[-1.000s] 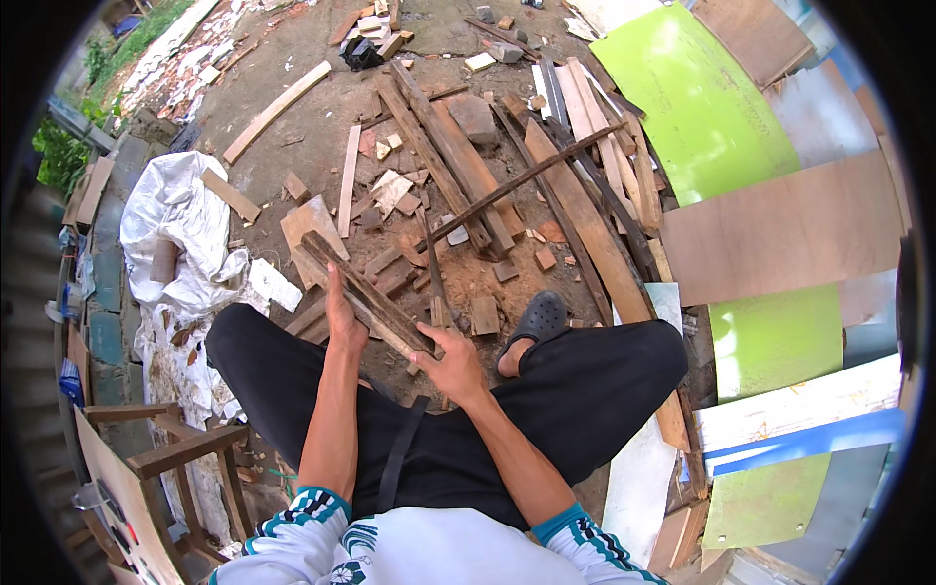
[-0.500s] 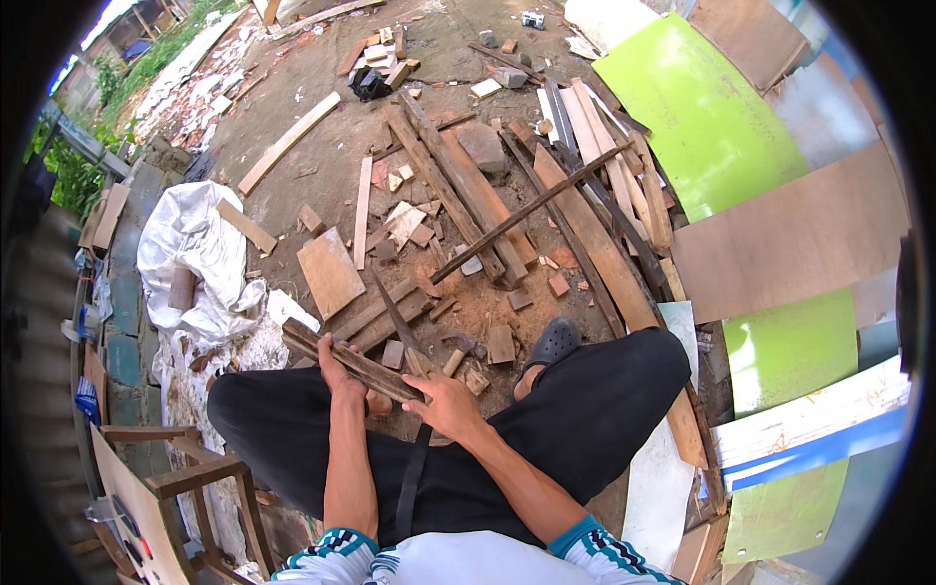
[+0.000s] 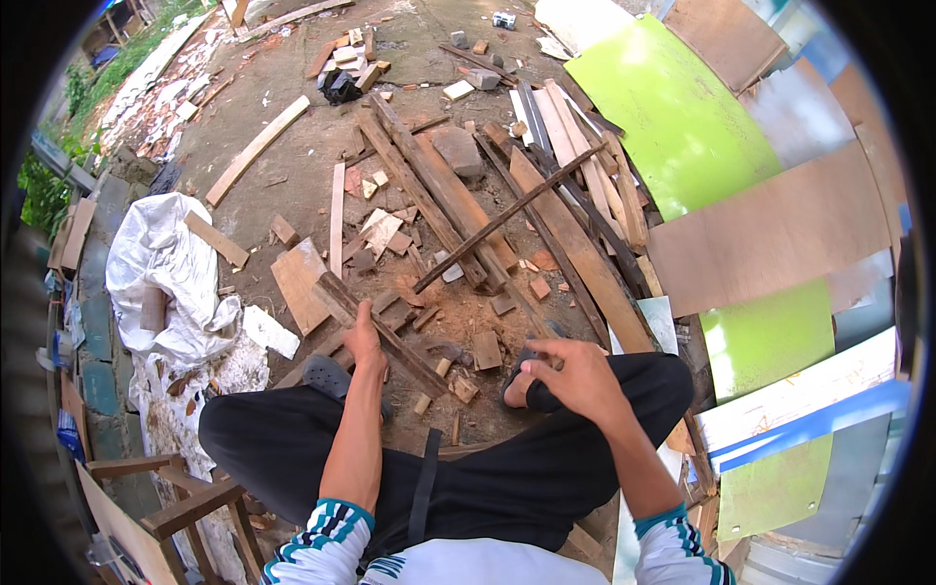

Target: The person sits on the ground and uses a hand saw to cut small pieces of wood. They repeatedly position the wood, saw through it, and set the cut pieces aside.

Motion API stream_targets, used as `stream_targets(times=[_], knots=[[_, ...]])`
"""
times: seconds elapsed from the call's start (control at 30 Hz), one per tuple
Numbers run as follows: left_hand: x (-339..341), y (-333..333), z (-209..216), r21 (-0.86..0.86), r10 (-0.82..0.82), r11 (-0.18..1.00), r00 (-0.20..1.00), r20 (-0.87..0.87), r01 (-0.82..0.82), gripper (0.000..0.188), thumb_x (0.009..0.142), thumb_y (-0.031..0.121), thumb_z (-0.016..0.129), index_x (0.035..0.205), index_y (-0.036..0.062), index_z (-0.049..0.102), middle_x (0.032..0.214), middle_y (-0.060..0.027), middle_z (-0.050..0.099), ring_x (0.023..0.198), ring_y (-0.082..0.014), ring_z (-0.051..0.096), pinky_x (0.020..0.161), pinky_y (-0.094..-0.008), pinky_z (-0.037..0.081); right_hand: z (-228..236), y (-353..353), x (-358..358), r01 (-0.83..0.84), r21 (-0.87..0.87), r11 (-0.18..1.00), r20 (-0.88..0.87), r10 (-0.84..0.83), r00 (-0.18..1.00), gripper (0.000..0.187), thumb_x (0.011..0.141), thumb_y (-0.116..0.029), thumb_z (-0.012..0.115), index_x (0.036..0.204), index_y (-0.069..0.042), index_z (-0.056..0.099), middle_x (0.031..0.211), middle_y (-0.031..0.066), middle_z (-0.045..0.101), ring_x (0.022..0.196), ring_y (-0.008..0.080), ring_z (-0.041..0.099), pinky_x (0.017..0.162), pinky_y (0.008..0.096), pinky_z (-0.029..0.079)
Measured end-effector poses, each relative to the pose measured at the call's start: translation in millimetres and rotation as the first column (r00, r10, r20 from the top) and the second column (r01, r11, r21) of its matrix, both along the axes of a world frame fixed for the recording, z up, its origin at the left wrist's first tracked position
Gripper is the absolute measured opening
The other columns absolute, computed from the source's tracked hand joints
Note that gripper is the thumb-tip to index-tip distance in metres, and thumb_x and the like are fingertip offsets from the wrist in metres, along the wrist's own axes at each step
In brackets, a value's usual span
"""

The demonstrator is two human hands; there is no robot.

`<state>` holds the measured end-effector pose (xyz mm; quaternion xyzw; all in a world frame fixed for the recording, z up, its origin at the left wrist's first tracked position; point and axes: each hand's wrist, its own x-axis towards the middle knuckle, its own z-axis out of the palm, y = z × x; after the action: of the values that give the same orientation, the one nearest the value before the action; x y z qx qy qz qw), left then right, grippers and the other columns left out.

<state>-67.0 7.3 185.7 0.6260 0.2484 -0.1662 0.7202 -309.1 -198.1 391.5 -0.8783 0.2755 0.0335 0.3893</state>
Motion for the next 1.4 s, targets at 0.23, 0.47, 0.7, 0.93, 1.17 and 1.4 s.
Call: stream_targets(times=[0.23, 0.47, 0.7, 0.93, 1.17, 1.4], knots=[[-24, -32, -53, 0.531, -0.598, 0.703, 0.798, 0.081, 0.473, 0.069, 0.074, 0.05, 0.083, 0.114, -0.0024, 0.062, 0.106, -0.0201, 0.07, 0.098, -0.0356, 0.067, 0.087, -0.0456, 0.05, -76, -61, 15, 0.084, -0.068, 0.994, 0.06, -0.08, 0.995, 0.033, 0.084, -0.029, 0.074, 0.108, -0.007, 0.075, 0.09, 0.0243, 0.071, 0.087, 0.0407, 0.069, 0.079, 0.046, 0.053], [-60, -43, -67, 0.758, -0.844, 0.216, 0.508, -0.173, 0.616, 0.076, 0.079, 0.054, 0.079, 0.12, -0.0044, 0.053, 0.105, -0.0277, 0.068, 0.1, -0.0437, 0.066, 0.086, -0.0504, 0.051, -100, -62, 25, 0.088, -0.021, 0.996, -0.007, -0.088, 0.996, 0.026, 0.085, -0.025, 0.072, 0.105, -0.008, 0.076, 0.089, 0.0227, 0.071, 0.087, 0.0397, 0.069, 0.081, 0.0459, 0.053], [-75, -33, -89, 0.833, -0.88, 0.182, 0.465, -0.1, 0.523, 0.065, 0.085, 0.047, 0.075, 0.117, -0.0046, 0.053, 0.108, -0.026, 0.066, 0.1, -0.0443, 0.064, 0.083, -0.0507, 0.05, -103, -59, 25, 0.034, -0.054, 0.998, -0.028, -0.035, 0.999, 0.025, 0.087, -0.025, 0.07, 0.104, -0.009, 0.076, 0.09, 0.0217, 0.072, 0.088, 0.0403, 0.069, 0.081, 0.0468, 0.054], [-76, -41, -92, 0.791, -0.886, 0.139, 0.432, -0.17, 0.596, 0.071, 0.084, 0.044, 0.076, 0.129, -0.0034, 0.048, 0.116, -0.0253, 0.063, 0.106, -0.0429, 0.062, 0.087, -0.0488, 0.05, -112, -60, 16, 0.054, -0.069, 0.996, -0.035, -0.056, 0.998, 0.026, 0.087, -0.027, 0.07, 0.106, -0.009, 0.076, 0.09, 0.0221, 0.072, 0.089, 0.0405, 0.069, 0.082, 0.0469, 0.054], [-71, -25, -142, 0.816, -0.897, 0.047, 0.383, -0.219, 0.576, 0.097, 0.084, 0.053, 0.072, 0.151, -0.0036, 0.03, 0.15, -0.0281, 0.041, 0.137, -0.0425, 0.041, 0.111, -0.0466, 0.037, -114, -55, 12, -0.093, -0.06, 0.994, -0.124, 0.085, 0.989, 0.045, 0.086, -0.039, 0.071, 0.118, -0.007, 0.071, 0.106, 0.0259, 0.069, 0.102, 0.0411, 0.066, 0.088, 0.0467, 0.052], [-77, -32, -161, 0.492, -0.871, -0.001, 0.241, -0.429, 0.871, 0.099, 0.086, 0.057, 0.067, 0.153, -0.0034, 0.026, 0.156, -0.0274, 0.03, 0.143, -0.0418, 0.034, 0.115, -0.0478, 0.032, -170, -51, 2, -0.281, 0.054, 0.958, -0.44, 0.276, 0.855, 0.086, 0.084, -0.049, 0.072, 0.151, -0.006, 0.037, 0.135, 0.0344, 0.046, 0.129, 0.0487, 0.045, 0.104, 0.0501, 0.041]])
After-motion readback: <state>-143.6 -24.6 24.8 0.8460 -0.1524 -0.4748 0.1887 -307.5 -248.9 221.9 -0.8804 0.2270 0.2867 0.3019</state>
